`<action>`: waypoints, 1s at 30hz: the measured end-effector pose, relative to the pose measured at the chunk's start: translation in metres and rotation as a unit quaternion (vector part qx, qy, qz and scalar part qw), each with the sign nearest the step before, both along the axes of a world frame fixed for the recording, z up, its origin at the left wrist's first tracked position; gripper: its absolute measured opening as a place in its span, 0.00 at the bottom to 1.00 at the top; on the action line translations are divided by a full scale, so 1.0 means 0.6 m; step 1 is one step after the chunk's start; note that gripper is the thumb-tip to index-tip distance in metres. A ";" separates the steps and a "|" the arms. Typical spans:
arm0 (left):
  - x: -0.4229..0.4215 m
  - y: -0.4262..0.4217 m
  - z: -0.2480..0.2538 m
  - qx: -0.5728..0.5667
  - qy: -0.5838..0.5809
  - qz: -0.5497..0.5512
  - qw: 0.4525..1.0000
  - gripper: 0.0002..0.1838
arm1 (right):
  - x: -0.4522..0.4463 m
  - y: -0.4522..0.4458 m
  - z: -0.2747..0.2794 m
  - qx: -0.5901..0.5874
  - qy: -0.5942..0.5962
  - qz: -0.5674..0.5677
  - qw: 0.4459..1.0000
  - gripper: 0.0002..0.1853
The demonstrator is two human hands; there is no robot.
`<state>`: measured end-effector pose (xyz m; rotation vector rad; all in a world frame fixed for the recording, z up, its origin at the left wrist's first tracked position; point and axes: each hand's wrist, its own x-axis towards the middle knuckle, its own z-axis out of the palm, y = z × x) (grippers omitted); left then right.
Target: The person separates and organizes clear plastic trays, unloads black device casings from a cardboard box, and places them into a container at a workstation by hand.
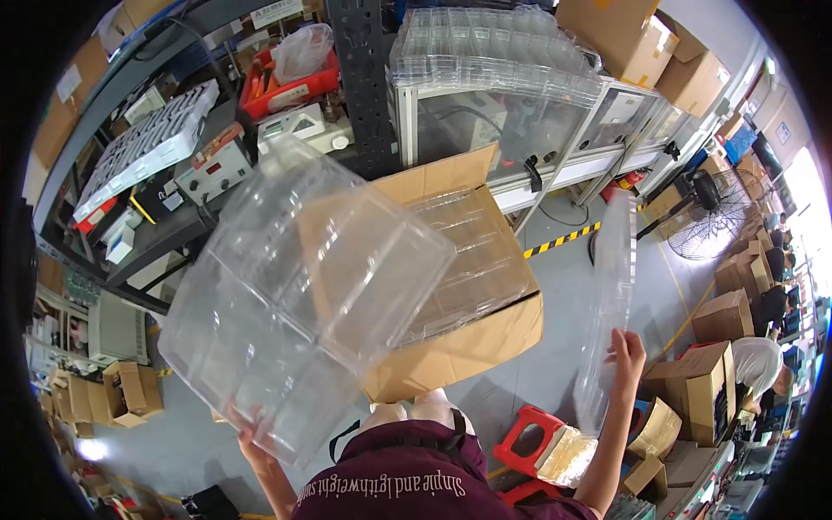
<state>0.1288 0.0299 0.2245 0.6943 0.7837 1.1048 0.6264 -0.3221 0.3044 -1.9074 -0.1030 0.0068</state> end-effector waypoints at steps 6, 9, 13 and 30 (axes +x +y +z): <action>-0.018 -0.009 -0.013 -0.009 0.027 -0.081 0.996 0.51 | 0.003 0.014 0.046 0.125 -0.012 -0.006 0.992 0.13; 0.056 0.011 -0.005 -0.018 0.012 -0.168 0.986 0.47 | 0.016 0.055 0.090 0.108 0.008 -0.023 0.994 0.15; 0.181 0.020 -0.013 -0.021 -0.053 -0.253 0.966 0.40 | 0.004 0.145 0.180 0.114 0.082 0.007 0.990 0.19; 0.340 -0.072 -0.147 -0.233 -0.255 -0.352 0.870 0.24 | -0.161 0.561 -0.179 -0.149 -0.369 0.452 0.798 0.15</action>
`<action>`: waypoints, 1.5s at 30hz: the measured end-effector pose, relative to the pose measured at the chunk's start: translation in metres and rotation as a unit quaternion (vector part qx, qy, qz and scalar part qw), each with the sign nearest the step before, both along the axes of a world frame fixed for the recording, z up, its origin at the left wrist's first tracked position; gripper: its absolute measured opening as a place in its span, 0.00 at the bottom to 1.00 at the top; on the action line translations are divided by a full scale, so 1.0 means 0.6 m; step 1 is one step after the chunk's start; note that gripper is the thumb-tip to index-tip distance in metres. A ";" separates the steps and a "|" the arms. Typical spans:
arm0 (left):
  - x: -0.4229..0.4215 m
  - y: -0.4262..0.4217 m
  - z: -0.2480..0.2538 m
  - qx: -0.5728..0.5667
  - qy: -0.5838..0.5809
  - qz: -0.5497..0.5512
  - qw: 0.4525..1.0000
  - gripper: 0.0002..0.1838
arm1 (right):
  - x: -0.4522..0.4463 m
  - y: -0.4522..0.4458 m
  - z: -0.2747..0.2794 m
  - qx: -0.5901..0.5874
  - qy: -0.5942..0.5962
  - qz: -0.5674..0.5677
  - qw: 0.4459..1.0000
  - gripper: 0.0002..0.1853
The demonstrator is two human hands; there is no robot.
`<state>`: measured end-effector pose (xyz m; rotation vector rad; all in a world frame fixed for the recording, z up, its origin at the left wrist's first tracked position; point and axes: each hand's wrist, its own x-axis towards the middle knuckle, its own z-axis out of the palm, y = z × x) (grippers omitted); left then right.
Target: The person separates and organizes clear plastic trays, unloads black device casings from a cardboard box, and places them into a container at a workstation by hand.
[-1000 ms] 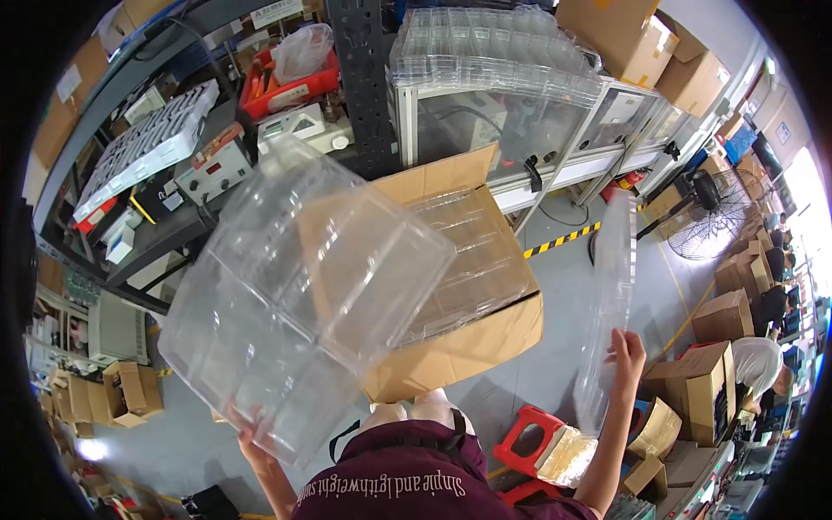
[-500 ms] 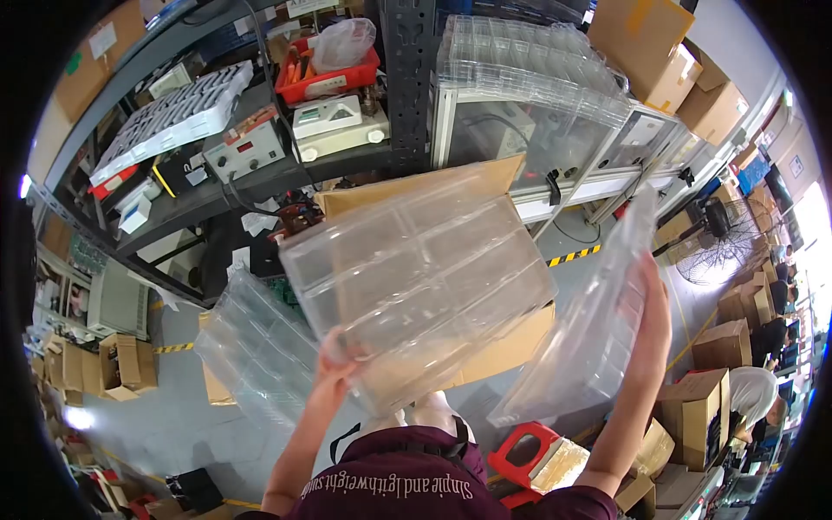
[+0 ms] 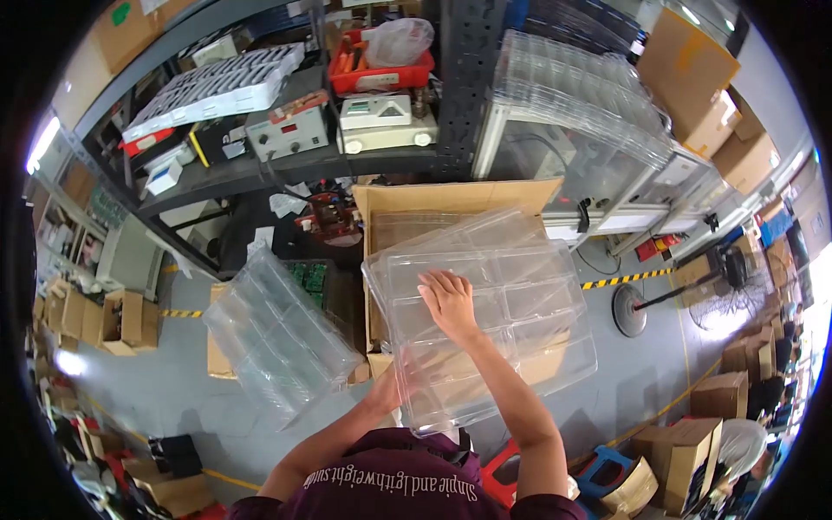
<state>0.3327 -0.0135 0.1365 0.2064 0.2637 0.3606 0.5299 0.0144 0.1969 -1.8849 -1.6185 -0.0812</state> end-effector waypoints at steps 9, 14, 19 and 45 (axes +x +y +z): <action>-0.012 0.004 0.009 0.115 0.125 0.009 0.985 0.27 | 0.041 0.051 0.061 -0.050 0.043 0.239 0.969 0.14; -0.017 0.004 0.015 0.072 0.158 0.023 0.984 0.28 | 0.030 0.073 0.066 -0.092 0.017 0.332 0.939 0.14; -0.027 0.003 0.048 0.026 0.126 0.019 0.992 0.26 | 0.018 0.077 0.061 -0.063 0.033 0.309 0.948 0.14; -0.416 0.148 0.244 0.253 0.469 0.384 0.754 0.11 | 0.181 -0.354 -0.032 0.114 0.550 -0.352 0.749 0.16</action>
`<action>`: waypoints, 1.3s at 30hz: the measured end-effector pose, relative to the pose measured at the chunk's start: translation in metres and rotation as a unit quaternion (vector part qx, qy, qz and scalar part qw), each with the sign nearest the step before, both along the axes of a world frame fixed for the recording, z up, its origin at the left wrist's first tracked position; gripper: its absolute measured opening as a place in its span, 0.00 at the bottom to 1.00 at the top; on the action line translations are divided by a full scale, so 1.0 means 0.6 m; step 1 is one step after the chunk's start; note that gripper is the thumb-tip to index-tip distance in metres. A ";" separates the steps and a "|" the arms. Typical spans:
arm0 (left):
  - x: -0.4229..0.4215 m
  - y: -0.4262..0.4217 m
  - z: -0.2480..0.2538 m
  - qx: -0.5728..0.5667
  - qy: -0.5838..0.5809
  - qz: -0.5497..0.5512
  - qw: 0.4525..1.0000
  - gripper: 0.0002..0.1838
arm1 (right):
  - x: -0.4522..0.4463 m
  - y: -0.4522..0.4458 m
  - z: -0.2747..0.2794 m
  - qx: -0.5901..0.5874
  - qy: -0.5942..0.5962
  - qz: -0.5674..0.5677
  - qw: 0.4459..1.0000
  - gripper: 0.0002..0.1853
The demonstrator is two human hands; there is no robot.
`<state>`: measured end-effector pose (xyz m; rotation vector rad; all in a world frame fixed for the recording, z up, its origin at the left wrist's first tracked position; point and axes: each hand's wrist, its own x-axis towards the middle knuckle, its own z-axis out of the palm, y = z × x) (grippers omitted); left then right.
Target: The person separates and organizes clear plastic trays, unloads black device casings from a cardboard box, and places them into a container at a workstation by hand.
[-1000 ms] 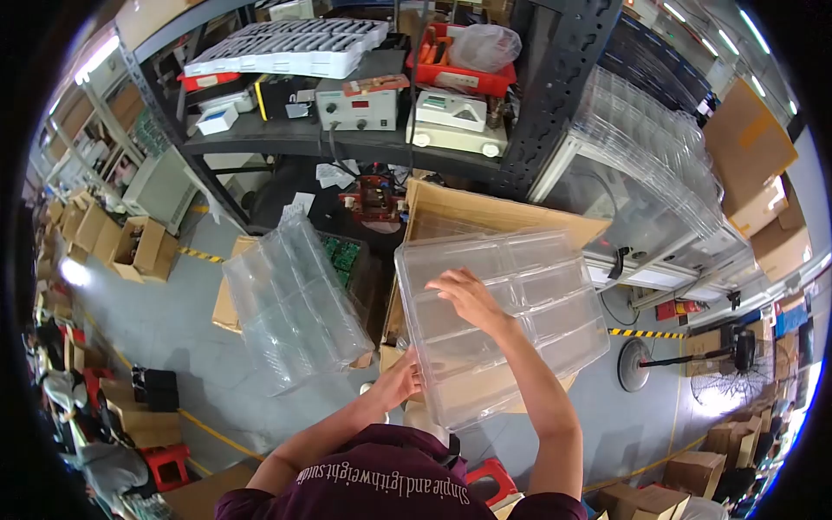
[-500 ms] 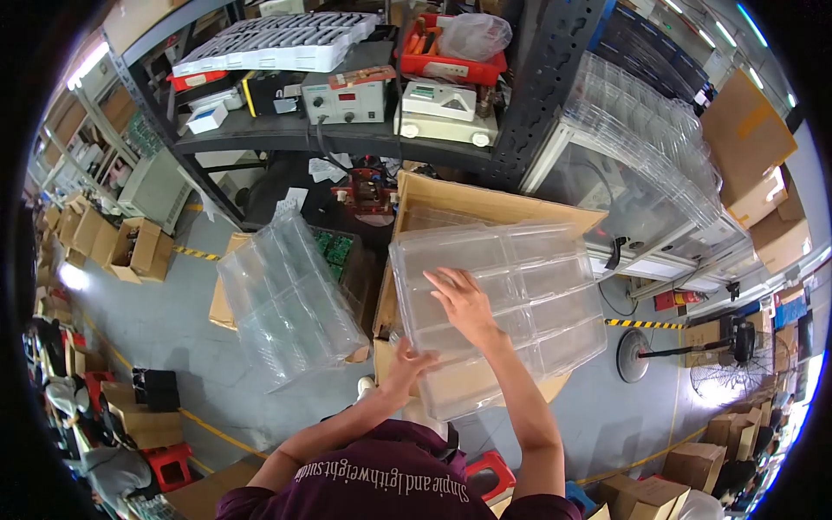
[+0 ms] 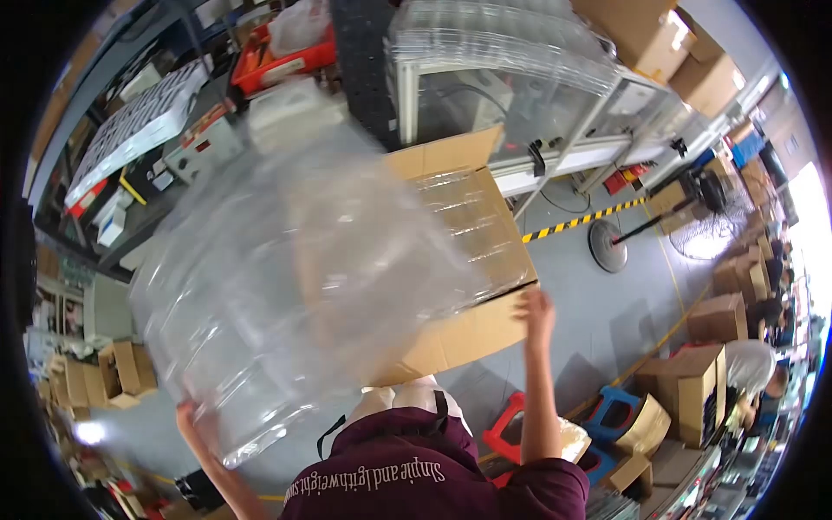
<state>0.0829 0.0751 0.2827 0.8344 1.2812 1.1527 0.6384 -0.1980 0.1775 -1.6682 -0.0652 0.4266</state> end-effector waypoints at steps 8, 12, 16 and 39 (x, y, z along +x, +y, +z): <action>-0.092 -0.138 -0.008 0.054 0.130 0.199 0.970 0.34 | -0.121 0.160 -0.139 0.027 0.330 0.066 0.941 0.40; -0.348 -0.130 -0.183 -0.032 -0.038 0.156 0.987 0.38 | -0.106 0.188 -0.181 -0.012 0.326 0.023 0.945 0.36; -0.241 -0.180 -0.163 -0.011 -0.124 0.221 0.967 0.33 | -0.103 0.124 -0.200 0.090 0.273 0.051 0.956 0.22; -0.257 -0.167 -0.239 0.028 -0.247 0.253 0.935 0.31 | -0.159 0.140 0.052 0.158 0.047 0.213 0.963 0.18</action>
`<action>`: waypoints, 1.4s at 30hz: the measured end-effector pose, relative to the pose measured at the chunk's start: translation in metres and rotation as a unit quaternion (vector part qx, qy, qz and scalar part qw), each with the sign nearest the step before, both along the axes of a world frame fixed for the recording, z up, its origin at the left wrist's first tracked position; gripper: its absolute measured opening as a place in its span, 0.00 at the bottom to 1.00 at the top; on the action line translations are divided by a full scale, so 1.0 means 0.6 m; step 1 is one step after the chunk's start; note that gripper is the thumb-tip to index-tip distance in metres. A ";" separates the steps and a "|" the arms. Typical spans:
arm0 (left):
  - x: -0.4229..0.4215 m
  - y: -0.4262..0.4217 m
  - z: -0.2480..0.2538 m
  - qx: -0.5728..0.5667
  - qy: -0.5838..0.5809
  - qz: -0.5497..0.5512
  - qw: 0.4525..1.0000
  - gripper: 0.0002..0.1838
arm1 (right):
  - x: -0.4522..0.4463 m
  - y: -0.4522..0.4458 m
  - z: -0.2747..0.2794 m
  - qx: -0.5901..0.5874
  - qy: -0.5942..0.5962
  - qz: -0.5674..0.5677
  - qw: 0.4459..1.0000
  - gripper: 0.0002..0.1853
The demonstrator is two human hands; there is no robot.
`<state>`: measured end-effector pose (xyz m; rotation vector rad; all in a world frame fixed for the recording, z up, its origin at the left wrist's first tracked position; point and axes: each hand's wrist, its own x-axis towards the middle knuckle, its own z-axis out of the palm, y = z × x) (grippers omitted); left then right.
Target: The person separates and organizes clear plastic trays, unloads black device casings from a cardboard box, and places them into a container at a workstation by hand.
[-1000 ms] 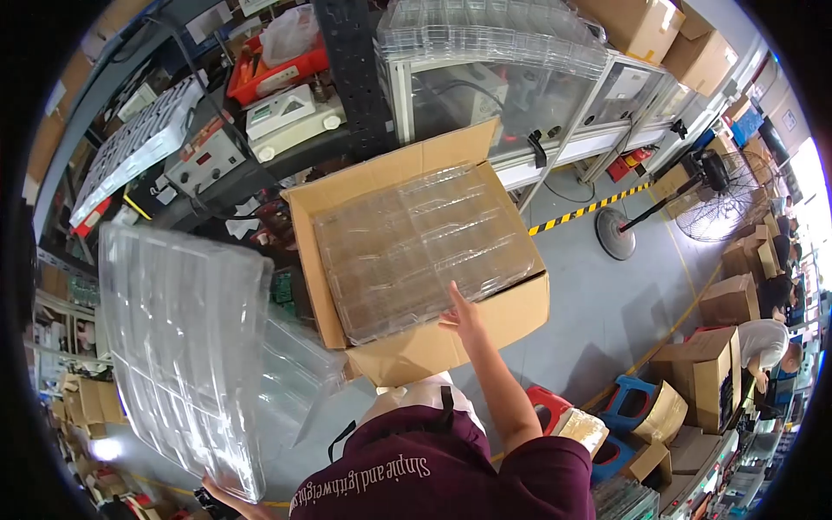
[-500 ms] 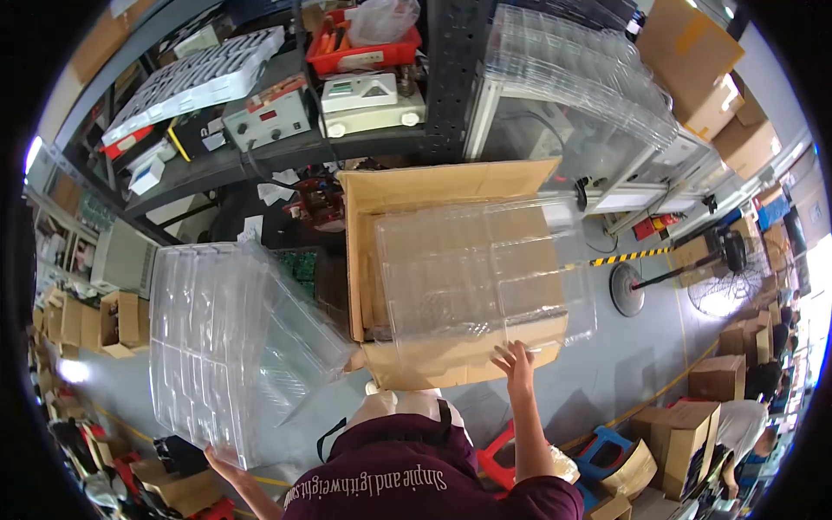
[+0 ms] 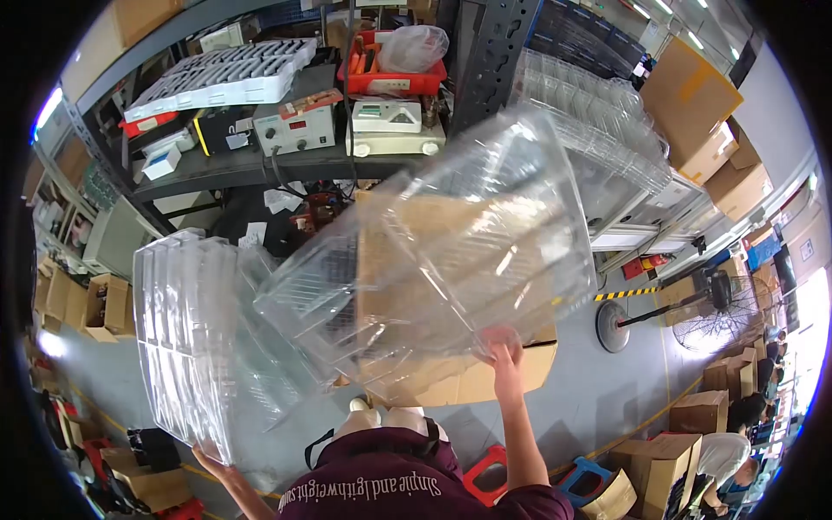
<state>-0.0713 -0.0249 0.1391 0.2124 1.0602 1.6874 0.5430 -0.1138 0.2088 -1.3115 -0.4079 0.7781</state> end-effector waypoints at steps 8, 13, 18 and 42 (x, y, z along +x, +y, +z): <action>-0.070 -0.060 -0.033 0.028 0.028 0.080 0.996 0.32 | -0.048 0.195 0.127 -0.050 -0.127 0.120 0.983 0.21; -0.035 -0.119 -0.005 0.058 0.291 0.227 0.928 0.30 | -0.125 0.376 0.201 -0.083 -0.210 0.258 0.939 0.25; -0.087 -0.141 0.015 0.044 0.008 0.223 0.974 0.24 | -0.226 0.540 0.183 -0.150 -0.211 0.436 0.862 0.21; -0.033 -0.255 0.031 -0.062 0.536 0.079 0.838 0.49 | -0.467 0.665 -0.300 -0.403 -0.409 0.416 0.705 0.23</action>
